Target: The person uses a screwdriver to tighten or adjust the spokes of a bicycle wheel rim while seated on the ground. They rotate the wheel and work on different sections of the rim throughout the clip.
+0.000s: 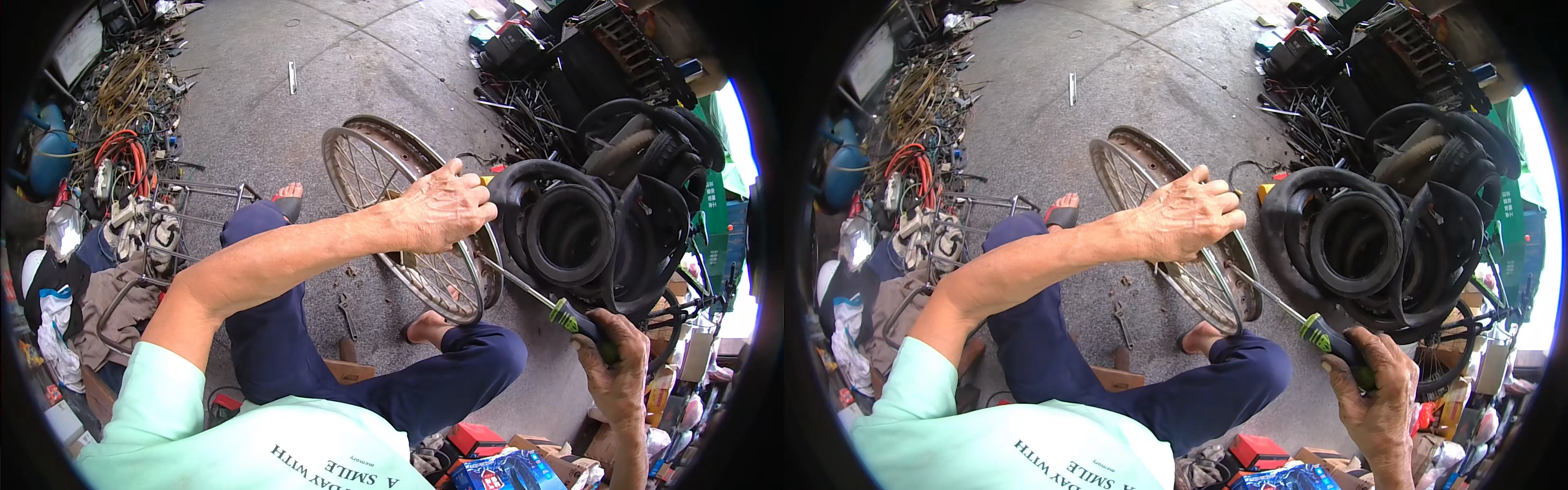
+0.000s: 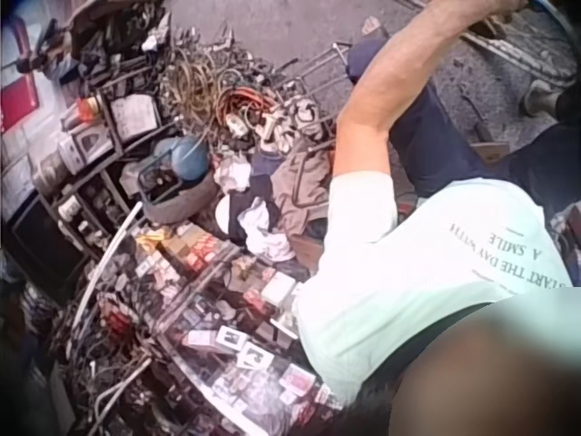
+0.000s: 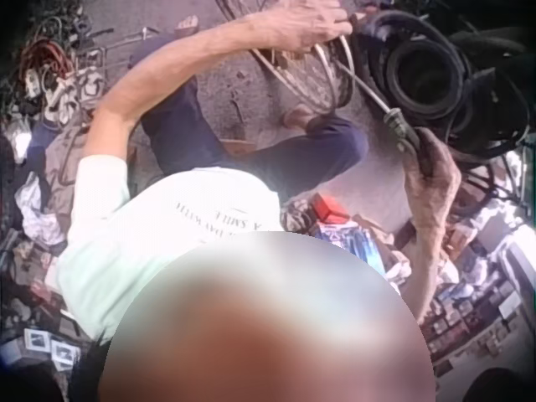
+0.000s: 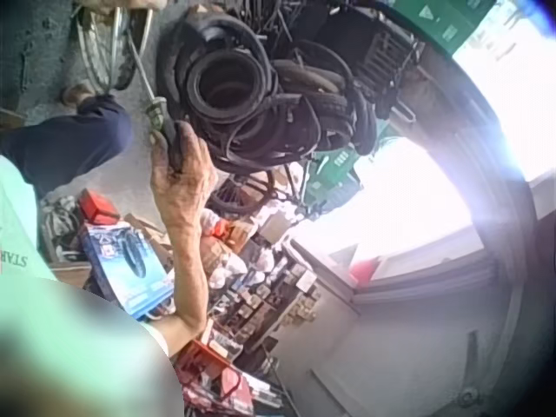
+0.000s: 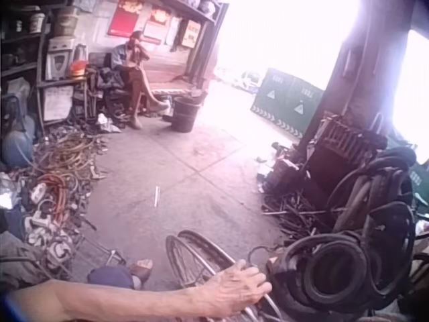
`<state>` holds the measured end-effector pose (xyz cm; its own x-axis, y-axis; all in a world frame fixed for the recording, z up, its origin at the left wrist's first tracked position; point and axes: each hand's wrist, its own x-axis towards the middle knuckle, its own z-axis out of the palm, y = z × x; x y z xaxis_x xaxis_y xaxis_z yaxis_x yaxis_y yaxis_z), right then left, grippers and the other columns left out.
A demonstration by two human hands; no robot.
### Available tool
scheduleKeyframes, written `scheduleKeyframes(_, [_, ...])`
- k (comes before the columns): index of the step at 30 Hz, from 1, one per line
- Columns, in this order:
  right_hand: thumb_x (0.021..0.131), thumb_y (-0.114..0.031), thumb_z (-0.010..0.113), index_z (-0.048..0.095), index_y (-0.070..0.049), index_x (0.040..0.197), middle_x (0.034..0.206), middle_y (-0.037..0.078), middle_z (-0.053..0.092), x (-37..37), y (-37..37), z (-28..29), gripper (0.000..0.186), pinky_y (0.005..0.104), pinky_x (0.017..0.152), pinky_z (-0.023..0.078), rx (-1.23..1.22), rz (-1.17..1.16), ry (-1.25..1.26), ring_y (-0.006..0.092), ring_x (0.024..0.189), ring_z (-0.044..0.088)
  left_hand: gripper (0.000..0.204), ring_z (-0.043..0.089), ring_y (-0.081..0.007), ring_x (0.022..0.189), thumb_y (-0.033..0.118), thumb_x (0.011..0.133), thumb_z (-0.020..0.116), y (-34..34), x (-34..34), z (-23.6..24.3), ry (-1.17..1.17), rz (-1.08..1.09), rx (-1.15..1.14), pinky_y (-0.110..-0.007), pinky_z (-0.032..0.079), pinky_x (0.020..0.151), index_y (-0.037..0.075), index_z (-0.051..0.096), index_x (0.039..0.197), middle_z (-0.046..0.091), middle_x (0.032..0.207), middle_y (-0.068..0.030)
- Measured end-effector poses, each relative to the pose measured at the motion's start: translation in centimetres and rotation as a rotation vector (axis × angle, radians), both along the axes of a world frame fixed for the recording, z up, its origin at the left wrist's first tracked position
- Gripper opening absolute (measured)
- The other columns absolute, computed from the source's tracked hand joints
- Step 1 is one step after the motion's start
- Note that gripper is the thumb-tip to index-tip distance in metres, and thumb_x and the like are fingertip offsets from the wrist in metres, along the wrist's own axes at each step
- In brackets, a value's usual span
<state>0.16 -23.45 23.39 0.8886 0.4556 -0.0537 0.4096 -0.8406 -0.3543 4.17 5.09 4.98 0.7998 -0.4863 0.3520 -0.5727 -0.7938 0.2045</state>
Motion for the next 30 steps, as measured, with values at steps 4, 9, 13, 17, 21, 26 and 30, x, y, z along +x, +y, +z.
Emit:
scheduleKeyframes(4, [0.077,-0.026,0.087,0.067,0.004,0.101,0.074,0.008,0.066,1.2,0.2,0.9,0.044,0.0279,0.055,0.048,0.048,-0.259,0.381,0.0145,0.06,0.061,0.038,0.061,-0.0211,0.098,0.019,0.065,0.082,-0.1,-0.3,-0.3,-0.076,0.008,-0.022,-0.042,0.042,0.088,0.011,0.063,0.096,0.063,0.091,-0.0033])
scheduleKeyframes(9, [0.078,-0.042,0.086,0.064,0.002,0.109,0.076,0.006,0.064,1.3,0.4,1.4,0.058,0.0276,0.047,0.042,-0.298,-0.452,0.584,0.0113,0.059,0.059,0.042,0.059,-0.0203,0.095,0.019,0.064,0.083,0.2,-1.0,-0.1,-0.054,-0.01,-0.002,-0.04,0.042,0.087,0.01,0.062,0.098,0.059,0.09,-0.0021])
scheduleKeyframes(13, [0.071,-0.02,0.086,0.065,0.001,0.106,0.074,0.008,0.058,-0.6,1.5,1.6,0.046,0.0355,0.051,0.043,-0.649,0.474,-0.264,0.0193,0.064,0.06,0.044,0.058,-0.0189,0.093,0.019,0.061,0.084,0.3,-1.2,-0.6,-0.092,-0.005,0.0,-0.038,0.041,0.086,0.01,0.061,0.097,0.057,0.088,-0.0002])
scheduleKeyframes(17, [0.062,-0.014,0.087,0.068,-0.002,0.108,0.081,0.013,0.058,-1.3,1.3,0.6,0.052,0.0397,0.058,0.047,-0.742,0.642,-0.649,0.0289,0.071,0.061,0.043,0.058,-0.0185,0.094,0.021,0.062,0.085,0.6,-1.5,-0.5,-0.091,0.009,-0.008,-0.038,0.041,0.087,0.011,0.06,0.096,0.057,0.088,0.0])
scheduleKeyframes(21, [0.079,-0.017,0.079,0.069,0.001,0.106,0.085,0.009,0.061,-1.7,3.2,1.3,0.034,0.0318,0.065,0.05,-0.101,0.276,-0.202,0.0207,0.073,0.063,0.046,0.058,-0.0175,0.096,0.023,0.062,0.085,0.4,-1.9,-0.4,-0.1,-0.001,0.029,-0.038,0.041,0.086,0.012,0.06,0.098,0.056,0.089,0.0005])
scheduleKeyframes(26, [0.092,-0.028,0.07,0.069,0.005,0.103,0.074,0.006,0.066,-1.3,7.5,3.8,0.035,0.0258,0.062,0.047,0.053,-0.695,0.433,0.0103,0.069,0.06,0.046,0.058,-0.0176,0.096,0.021,0.061,0.085,1.0,-2.2,-0.4,-0.077,-0.011,0.007,-0.037,0.041,0.086,0.012,0.061,0.099,0.057,0.089,0.0004])
scheduleKeyframes(30, [0.084,-0.016,0.076,0.065,0.001,0.119,0.079,0.008,0.064,-0.6,4.5,3.3,0.041,0.0334,0.055,0.044,-0.298,0.057,0.292,0.0174,0.062,0.057,0.046,0.058,-0.0176,0.096,0.017,0.06,0.084,0.9,-2.2,-0.3,-0.048,-0.021,0.014,-0.037,0.041,0.087,0.012,0.061,0.1,0.057,0.089,0.0005])
